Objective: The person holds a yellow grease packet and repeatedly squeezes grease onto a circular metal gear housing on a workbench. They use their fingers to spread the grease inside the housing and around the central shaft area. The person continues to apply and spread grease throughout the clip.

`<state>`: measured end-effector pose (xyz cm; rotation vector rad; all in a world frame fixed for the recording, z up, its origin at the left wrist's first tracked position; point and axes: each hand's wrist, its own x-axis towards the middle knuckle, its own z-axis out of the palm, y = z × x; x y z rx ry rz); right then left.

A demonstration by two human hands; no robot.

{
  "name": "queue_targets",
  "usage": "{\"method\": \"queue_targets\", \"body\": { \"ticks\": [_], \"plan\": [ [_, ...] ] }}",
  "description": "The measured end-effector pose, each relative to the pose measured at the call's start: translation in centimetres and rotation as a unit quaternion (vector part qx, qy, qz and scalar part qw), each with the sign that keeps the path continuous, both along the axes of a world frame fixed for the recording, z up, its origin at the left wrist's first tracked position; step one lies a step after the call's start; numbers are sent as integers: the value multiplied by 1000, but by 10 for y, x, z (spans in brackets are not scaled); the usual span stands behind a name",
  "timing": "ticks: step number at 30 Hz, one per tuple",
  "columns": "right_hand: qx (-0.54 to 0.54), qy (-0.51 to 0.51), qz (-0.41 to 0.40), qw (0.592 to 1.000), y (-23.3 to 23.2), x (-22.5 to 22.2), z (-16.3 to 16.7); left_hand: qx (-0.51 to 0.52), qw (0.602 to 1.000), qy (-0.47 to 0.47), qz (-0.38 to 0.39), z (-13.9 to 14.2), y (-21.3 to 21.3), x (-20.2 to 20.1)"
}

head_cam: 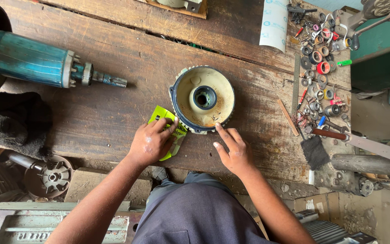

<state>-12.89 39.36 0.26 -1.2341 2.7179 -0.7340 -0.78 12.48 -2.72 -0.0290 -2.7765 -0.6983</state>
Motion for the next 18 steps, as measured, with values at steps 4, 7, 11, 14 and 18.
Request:
{"method": "queue_targets", "body": {
  "ticks": [4,7,11,14,18],
  "plan": [
    [-19,-10,-5,1000,4,-5,4,-12,998,-4,-54,5,-1,-1],
    [-22,0,-3,1000,6,-7,5,-30,997,4,-77,7,-1,-5],
    [-7,16,-7,1000,9,-11,4,-3,997,-19,-74,4,0,-7],
    [-1,30,-10,1000,12,-14,2,66,998,-19,-14,3,2,-4],
    [-42,48,0,998,16,-18,-1,106,988,-29,105,12,1,-9]
  ]
}}
